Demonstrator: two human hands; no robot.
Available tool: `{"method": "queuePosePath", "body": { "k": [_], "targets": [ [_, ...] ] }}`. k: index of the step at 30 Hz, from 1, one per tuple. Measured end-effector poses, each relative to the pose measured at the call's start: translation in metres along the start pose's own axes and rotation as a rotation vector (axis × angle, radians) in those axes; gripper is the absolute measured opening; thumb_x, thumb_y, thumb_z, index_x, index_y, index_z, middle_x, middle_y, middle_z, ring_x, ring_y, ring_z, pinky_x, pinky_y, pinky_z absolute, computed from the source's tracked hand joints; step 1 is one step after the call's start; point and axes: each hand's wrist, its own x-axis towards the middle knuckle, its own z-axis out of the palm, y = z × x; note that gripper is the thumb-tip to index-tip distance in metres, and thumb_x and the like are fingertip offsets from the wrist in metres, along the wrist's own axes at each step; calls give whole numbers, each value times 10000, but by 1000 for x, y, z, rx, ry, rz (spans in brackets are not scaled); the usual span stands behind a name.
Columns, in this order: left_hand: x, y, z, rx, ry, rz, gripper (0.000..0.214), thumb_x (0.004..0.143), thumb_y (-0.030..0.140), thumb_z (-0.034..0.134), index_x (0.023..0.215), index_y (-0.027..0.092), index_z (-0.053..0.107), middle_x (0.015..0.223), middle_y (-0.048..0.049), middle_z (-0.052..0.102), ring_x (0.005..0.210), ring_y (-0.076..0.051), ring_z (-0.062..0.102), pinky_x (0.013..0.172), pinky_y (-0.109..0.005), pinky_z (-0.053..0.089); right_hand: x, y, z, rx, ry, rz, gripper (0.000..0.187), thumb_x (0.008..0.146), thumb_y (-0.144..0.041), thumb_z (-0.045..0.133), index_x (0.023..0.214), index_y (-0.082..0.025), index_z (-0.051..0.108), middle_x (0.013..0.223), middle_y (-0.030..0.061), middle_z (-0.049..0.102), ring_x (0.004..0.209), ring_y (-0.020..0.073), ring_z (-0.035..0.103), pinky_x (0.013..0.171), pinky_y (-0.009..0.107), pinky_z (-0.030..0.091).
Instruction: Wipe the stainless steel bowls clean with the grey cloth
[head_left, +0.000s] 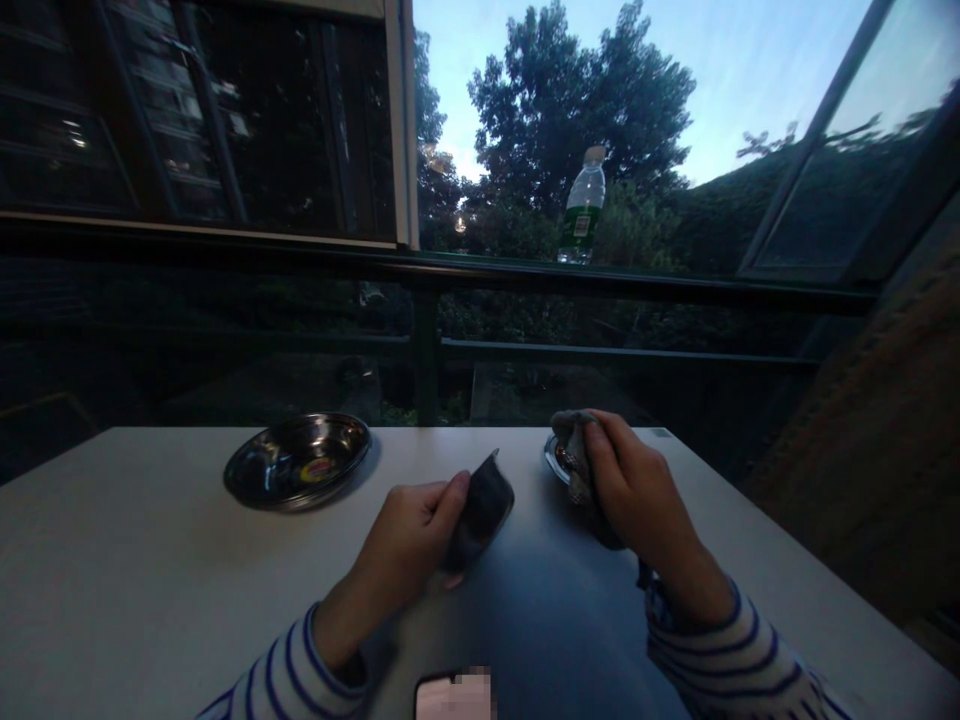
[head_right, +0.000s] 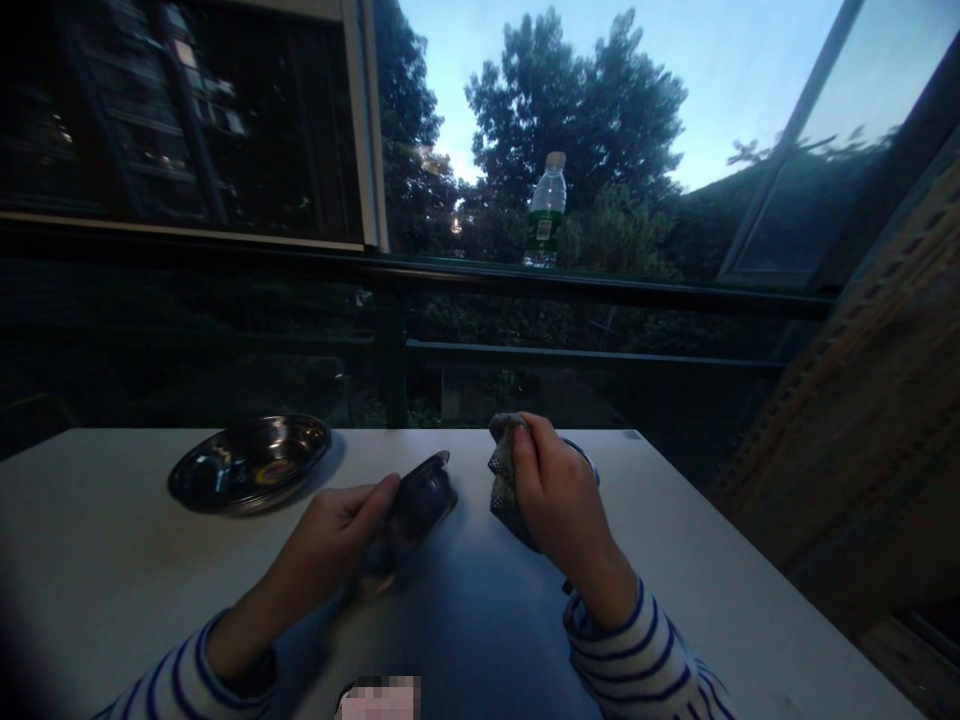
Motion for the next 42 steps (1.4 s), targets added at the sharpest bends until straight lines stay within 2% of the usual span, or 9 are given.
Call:
{"method": "queuePosePath", "body": {
  "k": [6, 14, 18, 22, 26, 31, 34, 38, 42],
  "targets": [
    [-7, 0, 12, 169, -55, 179, 437, 842, 401, 404, 528, 183, 615, 466, 2, 530, 458, -113, 468, 483, -218, 276, 1, -1, -3, 37, 25, -2, 329, 900, -364, 304, 1019, -185, 553, 856, 62, 662, 762, 195, 618, 642, 291, 434],
    [-15, -12, 35, 613, -88, 527, 423, 876, 313, 345, 607, 174, 640, 537, -74, 619, 501, -141, 534, 499, -250, 333, 1, -2, -6, 72, 19, -20, 313, 898, -353, 314, 1013, -193, 558, 846, 55, 661, 752, 192, 616, 640, 292, 440],
    [-17, -14, 44, 760, -195, 553, 444, 881, 332, 315, 663, 148, 655, 612, -124, 649, 592, -202, 594, 553, -307, 412, 1, -1, -8, 122, -25, 12, 319, 897, -365, 320, 1013, -199, 566, 837, 46, 657, 749, 188, 609, 639, 289, 437],
    [-20, -16, 49, 803, -266, 468, 407, 857, 356, 362, 747, 121, 677, 750, -192, 670, 688, -267, 623, 585, -362, 451, 2, 0, -10, 199, -72, 27, 343, 897, -380, 324, 1053, -208, 577, 888, 42, 657, 788, 184, 601, 652, 284, 443],
    [-23, -22, 54, 784, -320, 410, 354, 830, 364, 426, 752, 131, 680, 742, -189, 666, 730, -284, 623, 610, -380, 464, 3, 1, -13, 317, -134, 38, 353, 889, -390, 354, 1056, -203, 603, 955, 40, 653, 889, 190, 588, 701, 275, 459],
    [-20, -18, 48, 724, -288, 396, 305, 815, 353, 460, 740, 147, 671, 771, -163, 667, 724, -261, 615, 619, -364, 454, 3, 1, -16, 421, -170, 84, 355, 871, -432, 397, 1046, -234, 633, 972, 25, 661, 941, 201, 587, 740, 288, 483],
    [-14, -9, 33, 572, -168, 330, 268, 813, 335, 465, 762, 159, 661, 744, -121, 667, 707, -236, 604, 632, -344, 439, 1, 3, -15, 470, -142, 110, 358, 852, -463, 429, 1030, -244, 649, 989, 34, 664, 975, 219, 584, 800, 335, 485],
    [-7, 2, 12, 105, 6, 165, 284, 753, 417, 553, 917, 205, 646, 867, -85, 677, 796, -221, 604, 694, -319, 438, -5, -1, -10, 517, -110, 120, 337, 832, -476, 459, 999, -269, 666, 1028, 33, 658, 1003, 224, 581, 872, 379, 464],
    [-7, 12, 4, -340, -85, -18, 386, 672, 378, 654, 992, 166, 609, 917, -98, 678, 818, -215, 619, 695, -298, 458, -11, -14, -1, 625, -276, 60, 353, 869, -456, 405, 1050, -268, 643, 1020, 28, 660, 975, 199, 596, 851, 354, 485]
  ]
}}
